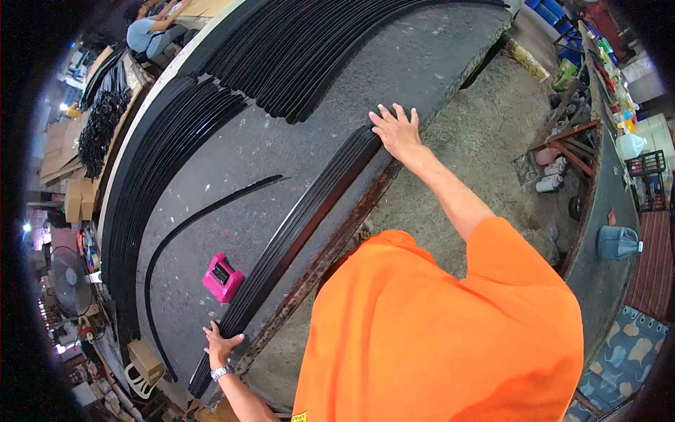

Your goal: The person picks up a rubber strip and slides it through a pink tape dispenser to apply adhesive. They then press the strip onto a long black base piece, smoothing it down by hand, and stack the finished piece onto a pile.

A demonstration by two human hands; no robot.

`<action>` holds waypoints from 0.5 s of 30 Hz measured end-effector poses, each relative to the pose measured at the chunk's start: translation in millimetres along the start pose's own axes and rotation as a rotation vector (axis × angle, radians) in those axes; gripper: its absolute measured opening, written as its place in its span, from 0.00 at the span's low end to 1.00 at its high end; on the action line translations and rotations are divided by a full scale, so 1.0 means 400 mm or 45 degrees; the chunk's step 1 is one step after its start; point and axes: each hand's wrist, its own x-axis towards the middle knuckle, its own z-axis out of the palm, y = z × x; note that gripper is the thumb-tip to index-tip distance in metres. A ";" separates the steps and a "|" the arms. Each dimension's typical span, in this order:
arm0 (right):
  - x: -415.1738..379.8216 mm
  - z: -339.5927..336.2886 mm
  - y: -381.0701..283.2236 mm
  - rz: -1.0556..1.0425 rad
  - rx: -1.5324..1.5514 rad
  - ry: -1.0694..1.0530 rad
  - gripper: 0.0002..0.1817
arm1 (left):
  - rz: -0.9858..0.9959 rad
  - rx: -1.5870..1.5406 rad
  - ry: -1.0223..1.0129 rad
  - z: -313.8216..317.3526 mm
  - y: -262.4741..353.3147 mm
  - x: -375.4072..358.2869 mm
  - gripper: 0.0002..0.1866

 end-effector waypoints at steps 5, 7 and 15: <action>-0.013 -0.025 -0.005 -0.078 0.002 -0.041 0.26 | 0.012 -0.248 0.130 0.061 0.025 -0.016 0.75; -0.008 -0.036 0.014 -0.082 -0.042 -0.028 0.25 | 0.070 -0.339 0.174 0.080 0.008 -0.022 0.73; -0.030 -0.029 -0.056 0.023 0.175 -0.072 0.29 | 0.068 -0.239 0.212 0.055 0.046 -0.049 0.72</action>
